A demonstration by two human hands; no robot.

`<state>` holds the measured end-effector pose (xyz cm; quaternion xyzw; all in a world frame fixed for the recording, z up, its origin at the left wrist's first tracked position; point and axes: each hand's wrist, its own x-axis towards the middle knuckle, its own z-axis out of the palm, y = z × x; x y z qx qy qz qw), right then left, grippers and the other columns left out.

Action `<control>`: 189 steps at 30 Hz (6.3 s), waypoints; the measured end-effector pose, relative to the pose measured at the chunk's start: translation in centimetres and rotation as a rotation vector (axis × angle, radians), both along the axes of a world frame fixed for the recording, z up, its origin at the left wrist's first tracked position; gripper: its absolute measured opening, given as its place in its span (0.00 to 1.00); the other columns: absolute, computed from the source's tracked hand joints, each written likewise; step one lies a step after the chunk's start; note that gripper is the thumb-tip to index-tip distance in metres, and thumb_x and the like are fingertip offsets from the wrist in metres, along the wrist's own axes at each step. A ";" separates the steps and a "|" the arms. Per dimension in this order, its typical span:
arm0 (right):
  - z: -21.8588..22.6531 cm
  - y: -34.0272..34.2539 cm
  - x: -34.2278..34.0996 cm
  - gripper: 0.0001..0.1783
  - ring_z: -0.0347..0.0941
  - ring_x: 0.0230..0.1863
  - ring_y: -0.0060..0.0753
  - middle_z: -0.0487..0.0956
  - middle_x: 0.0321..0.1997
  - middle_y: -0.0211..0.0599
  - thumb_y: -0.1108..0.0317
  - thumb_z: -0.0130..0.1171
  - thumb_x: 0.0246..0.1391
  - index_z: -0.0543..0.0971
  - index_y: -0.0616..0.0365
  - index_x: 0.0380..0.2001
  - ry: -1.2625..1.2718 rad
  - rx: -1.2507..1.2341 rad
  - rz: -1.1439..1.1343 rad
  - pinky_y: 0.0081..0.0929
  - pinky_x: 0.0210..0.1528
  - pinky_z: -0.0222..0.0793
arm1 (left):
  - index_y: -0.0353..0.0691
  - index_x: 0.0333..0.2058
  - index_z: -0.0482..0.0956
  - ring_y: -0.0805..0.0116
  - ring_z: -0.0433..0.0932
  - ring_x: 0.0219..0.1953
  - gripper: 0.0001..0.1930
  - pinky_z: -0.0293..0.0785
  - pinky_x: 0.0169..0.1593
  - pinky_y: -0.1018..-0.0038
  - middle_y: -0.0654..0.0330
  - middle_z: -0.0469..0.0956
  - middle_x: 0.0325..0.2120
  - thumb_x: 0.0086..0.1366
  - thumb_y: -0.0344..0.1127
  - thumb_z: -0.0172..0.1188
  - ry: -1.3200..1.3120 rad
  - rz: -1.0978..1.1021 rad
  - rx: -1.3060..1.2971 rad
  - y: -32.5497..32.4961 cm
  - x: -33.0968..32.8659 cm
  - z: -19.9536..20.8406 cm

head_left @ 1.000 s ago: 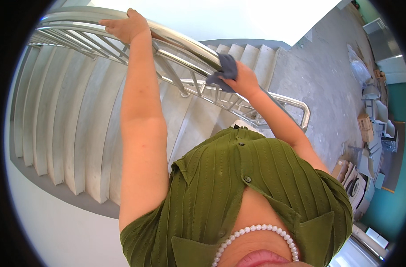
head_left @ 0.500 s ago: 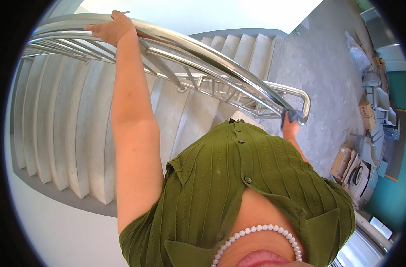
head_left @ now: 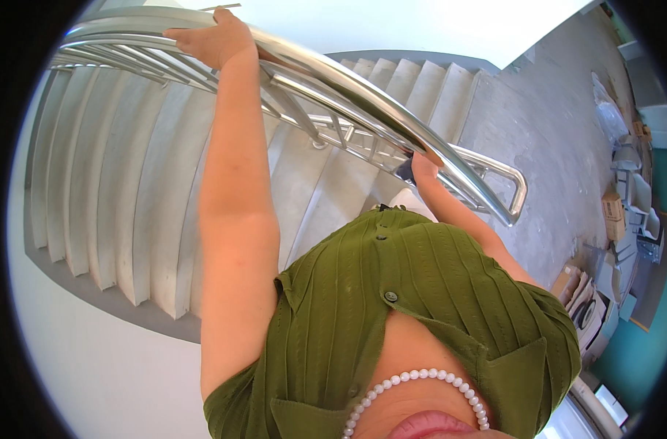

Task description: The person wipes a metal handrail with a cloth while walking down a concrete staircase.

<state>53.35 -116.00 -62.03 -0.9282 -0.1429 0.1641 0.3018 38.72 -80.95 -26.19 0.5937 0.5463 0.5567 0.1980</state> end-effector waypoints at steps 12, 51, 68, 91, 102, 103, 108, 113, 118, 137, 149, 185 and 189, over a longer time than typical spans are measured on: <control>9.5 17.6 -7.5 0.25 0.79 0.54 0.66 0.83 0.48 0.62 0.47 0.56 0.65 0.83 0.58 0.48 0.041 0.290 0.378 0.52 0.58 0.73 | 0.24 0.75 0.36 0.39 0.65 0.69 0.52 0.66 0.72 0.57 0.33 0.55 0.70 0.67 0.42 0.61 -0.042 -0.013 -0.054 -2.0 1.0 1.7; -2.6 -4.8 2.5 0.27 0.74 0.63 0.59 0.77 0.63 0.51 0.66 0.60 0.57 0.78 0.43 0.61 -0.136 -0.305 0.525 0.52 0.64 0.70 | 0.26 0.75 0.34 0.39 0.66 0.69 0.52 0.66 0.72 0.58 0.34 0.53 0.71 0.67 0.42 0.60 0.000 -0.034 -0.039 -0.1 0.0 0.1; 10.9 13.7 -4.9 0.19 0.82 0.51 0.53 0.85 0.47 0.50 0.60 0.64 0.56 0.81 0.50 0.50 0.038 0.105 0.609 0.47 0.54 0.76 | 0.33 0.75 0.51 0.36 0.58 0.74 0.48 0.58 0.75 0.53 0.33 0.58 0.72 0.65 0.44 0.67 0.061 0.297 0.168 3.5 1.7 -3.1; 13.8 14.7 -8.7 0.41 0.79 0.57 0.56 0.65 0.76 0.52 0.72 0.62 0.56 0.62 0.59 0.73 -0.191 0.294 0.892 0.47 0.56 0.77 | 0.36 0.76 0.48 0.36 0.62 0.71 0.47 0.63 0.73 0.54 0.34 0.58 0.72 0.67 0.43 0.65 -0.007 0.213 0.066 2.3 1.0 -1.7; 24.6 7.7 -7.3 0.26 0.80 0.50 0.36 0.83 0.52 0.48 0.76 0.61 0.60 0.75 0.63 0.62 0.074 0.957 0.594 0.31 0.57 0.74 | 0.27 0.75 0.34 0.36 0.65 0.69 0.52 0.70 0.69 0.55 0.31 0.52 0.71 0.68 0.43 0.62 0.040 0.025 -0.033 0.3 0.1 0.0; 25.4 6.4 -6.6 0.26 0.80 0.51 0.34 0.83 0.51 0.44 0.76 0.61 0.59 0.75 0.67 0.61 0.073 1.067 0.549 0.30 0.57 0.74 | 0.27 0.75 0.34 0.36 0.65 0.68 0.52 0.71 0.69 0.55 0.31 0.52 0.71 0.68 0.43 0.62 0.043 0.029 -0.046 0.2 0.0 0.1; 25.6 1.5 -3.1 0.31 0.77 0.59 0.46 0.78 0.60 0.52 0.77 0.65 0.53 0.74 0.67 0.62 -0.240 0.881 0.621 0.35 0.64 0.70 | 0.28 0.75 0.35 0.36 0.67 0.67 0.51 0.71 0.69 0.55 0.34 0.53 0.71 0.68 0.43 0.62 -0.012 0.019 -0.018 0.7 0.1 -0.6; 21.8 0.7 -2.8 0.43 0.68 0.67 0.66 0.72 0.67 0.61 0.70 0.73 0.44 0.69 0.66 0.65 -0.612 0.275 0.846 0.50 0.68 0.68 | 0.29 0.76 0.34 0.37 0.73 0.62 0.51 0.79 0.61 0.59 0.32 0.50 0.72 0.69 0.42 0.60 0.020 -0.006 -0.046 0.1 -0.2 0.2; 25.5 8.0 -2.1 0.43 0.74 0.59 0.66 0.79 0.59 0.59 0.47 0.72 0.53 0.71 0.64 0.63 -0.275 0.210 0.752 0.48 0.63 0.71 | 0.29 0.76 0.35 0.36 0.73 0.63 0.50 0.78 0.62 0.57 0.31 0.51 0.72 0.69 0.41 0.61 0.014 0.019 0.012 0.4 -0.2 -0.6; 31.2 27.8 -2.6 0.42 0.79 0.51 0.37 0.84 0.54 0.46 0.25 0.53 0.62 0.84 0.55 0.53 0.774 0.616 0.721 0.35 0.58 0.71 | 0.24 0.75 0.38 0.33 0.67 0.66 0.54 0.68 0.68 0.55 0.29 0.57 0.68 0.65 0.46 0.64 -0.001 0.041 0.096 1.0 0.0 -1.1; 28.5 21.5 -6.3 0.25 0.75 0.54 0.57 0.81 0.47 0.51 0.53 0.68 0.56 0.81 0.56 0.52 -0.518 0.747 0.864 0.46 0.54 0.74 | 0.24 0.75 0.36 0.32 0.71 0.62 0.51 0.75 0.62 0.53 0.28 0.57 0.67 0.68 0.44 0.60 0.077 0.093 0.090 2.8 0.2 -1.8; 11.3 -5.6 5.0 0.51 0.79 0.56 0.53 0.81 0.59 0.43 0.54 0.78 0.41 0.69 0.47 0.70 -0.399 0.312 0.719 0.42 0.58 0.77 | 0.29 0.75 0.29 0.37 0.74 0.62 0.62 0.78 0.66 0.58 0.32 0.60 0.64 0.58 0.32 0.72 0.093 -0.007 -0.126 2.9 -0.2 -2.0; 10.3 -7.2 5.8 0.51 0.79 0.56 0.53 0.81 0.60 0.44 0.52 0.78 0.41 0.69 0.47 0.70 -0.378 0.261 0.697 0.43 0.58 0.77 | 0.29 0.75 0.29 0.37 0.74 0.61 0.62 0.78 0.66 0.57 0.32 0.59 0.65 0.58 0.31 0.73 0.089 -0.005 -0.143 3.5 0.0 -2.2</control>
